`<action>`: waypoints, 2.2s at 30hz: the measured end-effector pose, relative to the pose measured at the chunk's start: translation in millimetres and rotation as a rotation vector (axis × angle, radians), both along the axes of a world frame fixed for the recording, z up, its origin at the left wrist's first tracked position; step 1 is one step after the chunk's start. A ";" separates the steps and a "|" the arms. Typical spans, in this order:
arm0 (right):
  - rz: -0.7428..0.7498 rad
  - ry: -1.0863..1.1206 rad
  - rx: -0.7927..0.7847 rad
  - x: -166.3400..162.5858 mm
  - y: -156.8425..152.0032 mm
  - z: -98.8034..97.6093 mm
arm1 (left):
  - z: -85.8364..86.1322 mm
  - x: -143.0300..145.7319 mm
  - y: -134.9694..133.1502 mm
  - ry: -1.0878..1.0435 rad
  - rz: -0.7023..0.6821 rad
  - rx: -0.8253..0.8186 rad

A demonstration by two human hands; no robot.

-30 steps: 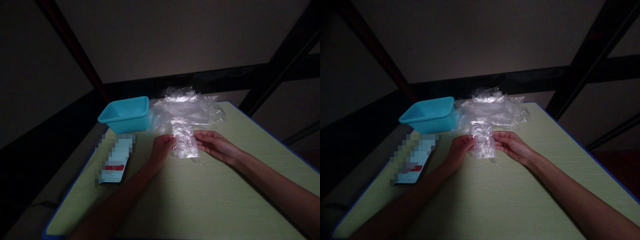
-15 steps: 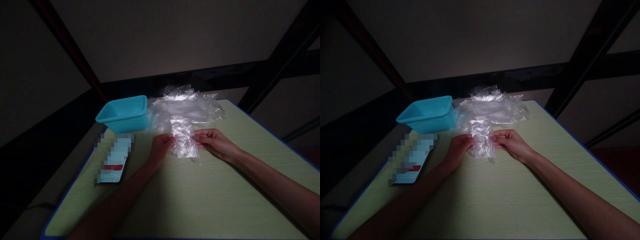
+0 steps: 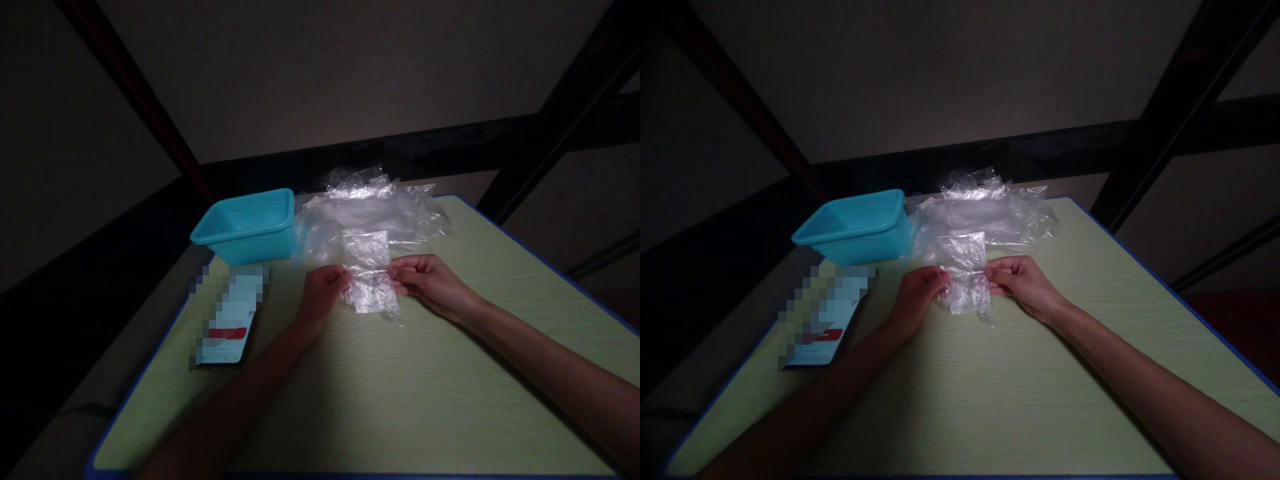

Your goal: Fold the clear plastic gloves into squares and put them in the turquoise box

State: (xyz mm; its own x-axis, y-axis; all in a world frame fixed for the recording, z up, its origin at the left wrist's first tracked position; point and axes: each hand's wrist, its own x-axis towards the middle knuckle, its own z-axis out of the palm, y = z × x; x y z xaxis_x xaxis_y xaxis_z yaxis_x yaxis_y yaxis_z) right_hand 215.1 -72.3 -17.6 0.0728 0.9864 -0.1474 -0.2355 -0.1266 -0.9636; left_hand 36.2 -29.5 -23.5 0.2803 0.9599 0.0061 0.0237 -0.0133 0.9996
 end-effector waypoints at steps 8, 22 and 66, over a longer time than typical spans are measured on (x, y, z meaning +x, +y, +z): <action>-0.006 0.005 0.013 0.2 0.5 -1.2 | 1.4 1.2 -0.6 -0.032 0.005 -0.024; -0.033 0.061 -0.031 -6.4 -0.7 5.0 | -0.1 2.5 2.1 -0.183 0.017 -0.133; -0.079 0.011 -0.033 -10.0 -1.1 3.7 | 0.0 -4.9 2.4 -0.022 -0.087 0.321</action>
